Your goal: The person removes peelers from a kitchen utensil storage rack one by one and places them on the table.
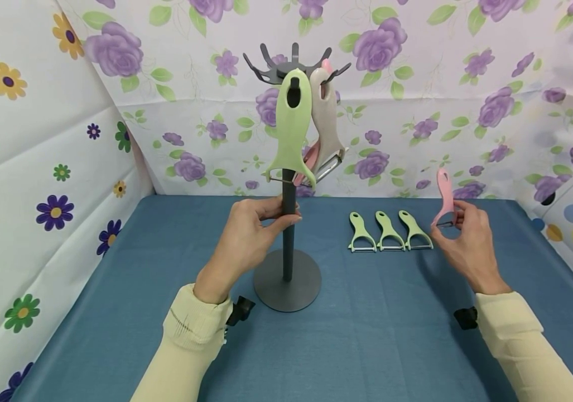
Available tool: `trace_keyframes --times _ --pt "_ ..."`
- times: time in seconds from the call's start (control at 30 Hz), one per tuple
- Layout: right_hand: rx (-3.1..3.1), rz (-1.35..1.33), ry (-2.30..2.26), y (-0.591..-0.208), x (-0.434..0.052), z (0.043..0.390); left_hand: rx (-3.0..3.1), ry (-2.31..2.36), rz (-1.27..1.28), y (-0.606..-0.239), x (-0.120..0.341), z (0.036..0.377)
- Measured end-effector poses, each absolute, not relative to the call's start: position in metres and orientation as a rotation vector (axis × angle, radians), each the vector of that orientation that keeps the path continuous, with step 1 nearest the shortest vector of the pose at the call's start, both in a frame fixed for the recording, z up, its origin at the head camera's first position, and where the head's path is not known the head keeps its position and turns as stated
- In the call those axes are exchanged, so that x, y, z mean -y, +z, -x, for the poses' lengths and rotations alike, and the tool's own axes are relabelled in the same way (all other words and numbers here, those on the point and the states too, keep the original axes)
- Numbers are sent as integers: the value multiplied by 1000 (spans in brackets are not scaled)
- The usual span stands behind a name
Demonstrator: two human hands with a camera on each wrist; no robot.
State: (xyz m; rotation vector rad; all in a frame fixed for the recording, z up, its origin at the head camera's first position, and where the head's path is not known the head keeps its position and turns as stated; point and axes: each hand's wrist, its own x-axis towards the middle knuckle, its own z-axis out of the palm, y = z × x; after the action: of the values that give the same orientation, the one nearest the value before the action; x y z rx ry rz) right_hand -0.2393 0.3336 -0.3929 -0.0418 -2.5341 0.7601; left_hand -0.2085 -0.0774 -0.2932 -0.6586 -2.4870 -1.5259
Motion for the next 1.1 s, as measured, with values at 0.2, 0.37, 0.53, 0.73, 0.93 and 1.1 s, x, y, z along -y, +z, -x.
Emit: trace_keyframes --times 0.2,0.37,0.53,0.73,0.93,1.1 --pt "2555 58 755 -395 -336 240 2487 -1532 654 -293 77 208" --pt "2574 65 756 -398 -339 241 2492 -1535 641 -293 77 208" --pt "2586 71 742 -399 -342 242 2492 -1538 636 -294 77 209" --pt "2624 129 740 -401 -343 245 2501 -1536 629 -295 77 210" --pt "2642 152 729 -404 -346 248 2513 -1537 619 -294 77 209" --pt "2662 168 730 -407 -348 249 2513 -1536 620 -294 77 209"
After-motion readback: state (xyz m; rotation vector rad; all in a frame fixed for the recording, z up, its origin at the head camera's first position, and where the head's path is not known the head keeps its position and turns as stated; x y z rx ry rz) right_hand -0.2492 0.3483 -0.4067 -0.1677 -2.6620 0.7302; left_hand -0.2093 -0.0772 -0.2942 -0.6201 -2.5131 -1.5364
